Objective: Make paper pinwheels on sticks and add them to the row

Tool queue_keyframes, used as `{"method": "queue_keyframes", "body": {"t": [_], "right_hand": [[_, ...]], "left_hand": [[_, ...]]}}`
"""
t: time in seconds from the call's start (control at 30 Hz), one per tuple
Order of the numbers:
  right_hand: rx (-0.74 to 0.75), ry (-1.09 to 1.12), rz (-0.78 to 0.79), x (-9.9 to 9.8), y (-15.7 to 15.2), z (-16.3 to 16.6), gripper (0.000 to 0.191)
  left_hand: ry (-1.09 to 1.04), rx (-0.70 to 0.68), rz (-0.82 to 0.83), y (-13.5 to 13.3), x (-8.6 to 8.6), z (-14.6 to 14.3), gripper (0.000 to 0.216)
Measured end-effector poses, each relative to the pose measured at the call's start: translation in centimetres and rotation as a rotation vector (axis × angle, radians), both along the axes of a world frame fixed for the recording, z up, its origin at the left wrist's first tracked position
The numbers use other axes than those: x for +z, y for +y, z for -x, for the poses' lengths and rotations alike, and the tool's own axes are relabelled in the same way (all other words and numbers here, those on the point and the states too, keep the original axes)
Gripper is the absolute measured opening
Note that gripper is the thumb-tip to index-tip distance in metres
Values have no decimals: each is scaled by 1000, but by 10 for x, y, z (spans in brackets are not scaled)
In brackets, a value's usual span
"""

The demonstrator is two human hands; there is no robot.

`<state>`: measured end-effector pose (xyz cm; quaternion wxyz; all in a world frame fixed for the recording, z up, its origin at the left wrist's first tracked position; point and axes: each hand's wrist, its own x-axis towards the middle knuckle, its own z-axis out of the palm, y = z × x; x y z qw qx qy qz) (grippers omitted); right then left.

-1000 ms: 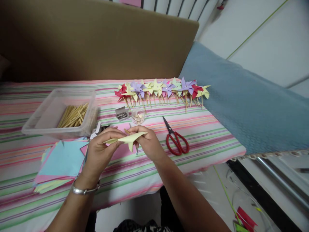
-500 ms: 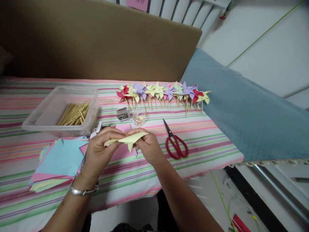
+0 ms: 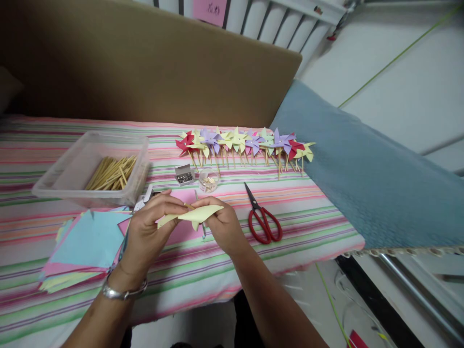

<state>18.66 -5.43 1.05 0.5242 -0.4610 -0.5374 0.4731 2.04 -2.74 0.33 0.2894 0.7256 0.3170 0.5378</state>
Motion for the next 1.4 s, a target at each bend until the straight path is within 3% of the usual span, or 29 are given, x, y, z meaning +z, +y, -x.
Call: {"method": "queue_keyframes", "body": {"t": [0.53,0.83,1.13,1.4], "right_hand": [[-6,-27,-12,1,-2,0,14],[-73,-152,-78,2,0,2,17],[-96,76,-43,1,1,6,7],[-65,138,-60,-2,1,5,7]], "left_hand": [[-25,-6,47,-2,2,-1,14],[-145,-12,207,-1,-1,-4,7],[-119,-52,159,-1,0,-4,15],[-103,-55,111,-2,0,-5,16]]}}
